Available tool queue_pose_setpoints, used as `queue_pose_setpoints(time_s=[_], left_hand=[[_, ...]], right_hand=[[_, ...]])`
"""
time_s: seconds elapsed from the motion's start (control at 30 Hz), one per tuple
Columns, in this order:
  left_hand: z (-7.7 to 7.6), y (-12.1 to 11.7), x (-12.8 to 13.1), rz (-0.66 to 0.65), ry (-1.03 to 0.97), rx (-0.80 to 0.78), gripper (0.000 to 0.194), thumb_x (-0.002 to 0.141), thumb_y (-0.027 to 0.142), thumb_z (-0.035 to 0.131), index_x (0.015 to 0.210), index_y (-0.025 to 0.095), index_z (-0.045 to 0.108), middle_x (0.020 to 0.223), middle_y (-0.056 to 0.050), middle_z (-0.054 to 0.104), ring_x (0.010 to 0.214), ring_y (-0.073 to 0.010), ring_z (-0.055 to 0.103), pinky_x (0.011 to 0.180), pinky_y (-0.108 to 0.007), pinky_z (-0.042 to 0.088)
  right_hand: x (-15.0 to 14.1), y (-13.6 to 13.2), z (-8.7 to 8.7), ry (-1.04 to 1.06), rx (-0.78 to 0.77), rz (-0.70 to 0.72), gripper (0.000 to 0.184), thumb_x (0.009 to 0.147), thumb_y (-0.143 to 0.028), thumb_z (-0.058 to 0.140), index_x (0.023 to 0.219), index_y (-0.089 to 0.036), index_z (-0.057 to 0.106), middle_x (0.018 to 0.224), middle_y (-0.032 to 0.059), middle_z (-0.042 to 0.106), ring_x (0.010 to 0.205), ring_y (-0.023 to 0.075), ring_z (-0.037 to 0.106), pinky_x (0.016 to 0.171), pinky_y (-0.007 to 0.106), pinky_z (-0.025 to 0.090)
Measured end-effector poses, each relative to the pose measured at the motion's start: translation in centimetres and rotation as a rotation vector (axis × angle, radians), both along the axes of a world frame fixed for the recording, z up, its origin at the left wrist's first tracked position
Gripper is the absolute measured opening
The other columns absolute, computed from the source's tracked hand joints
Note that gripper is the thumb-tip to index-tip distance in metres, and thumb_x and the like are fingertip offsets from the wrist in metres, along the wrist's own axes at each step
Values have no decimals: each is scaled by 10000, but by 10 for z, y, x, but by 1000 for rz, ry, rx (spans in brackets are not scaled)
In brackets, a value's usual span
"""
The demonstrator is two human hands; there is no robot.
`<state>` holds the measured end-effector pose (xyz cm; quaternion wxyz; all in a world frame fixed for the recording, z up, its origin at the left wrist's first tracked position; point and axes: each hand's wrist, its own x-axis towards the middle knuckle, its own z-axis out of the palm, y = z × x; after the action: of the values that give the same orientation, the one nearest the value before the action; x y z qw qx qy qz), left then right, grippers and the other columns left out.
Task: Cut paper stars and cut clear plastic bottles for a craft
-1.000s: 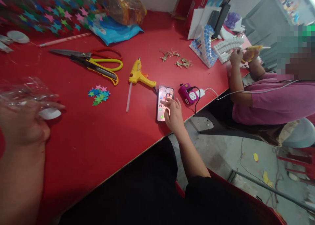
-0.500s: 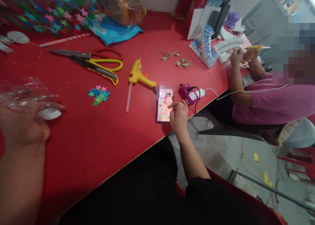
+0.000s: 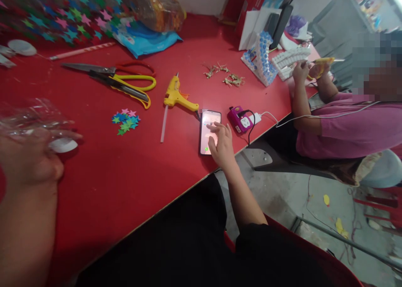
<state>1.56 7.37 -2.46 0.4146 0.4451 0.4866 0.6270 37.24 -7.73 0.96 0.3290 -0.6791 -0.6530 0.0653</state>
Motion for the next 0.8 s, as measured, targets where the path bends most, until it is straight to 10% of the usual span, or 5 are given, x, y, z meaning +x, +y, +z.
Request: queue_pose_setpoints(time_s=[0.33, 0.57, 0.8], left_hand=[[0, -2, 0, -16, -32, -2, 559, 431, 360, 820, 842, 199, 475, 732, 25, 603, 598, -159, 627, 397, -279, 505], [-1, -1, 0, -21, 26, -5, 575, 439, 418, 811, 861, 202, 486, 777, 23, 604, 616, -157, 624, 464, -343, 546], [-5, -1, -4, -30, 0, 14, 579, 447, 417, 827, 871, 202, 496, 755, 28, 603, 604, -152, 628, 456, -321, 540]], right_hand=[[1, -5, 4, -18, 49, -141, 278, 945, -259, 428, 1217, -225, 473, 1248, 123, 624, 1243, 263, 527, 1095, 555, 341], [-19, -29, 4, -235, -83, -284, 864, 762, -645, 647, 1438, -223, 314, 1482, 241, 388, 1338, 423, 412, 1028, 651, 349], [-34, -30, 0, -242, -121, -250, 956, 731, -464, 750, 1499, -241, 226, 1524, 254, 305, 1334, 472, 393, 993, 711, 359]])
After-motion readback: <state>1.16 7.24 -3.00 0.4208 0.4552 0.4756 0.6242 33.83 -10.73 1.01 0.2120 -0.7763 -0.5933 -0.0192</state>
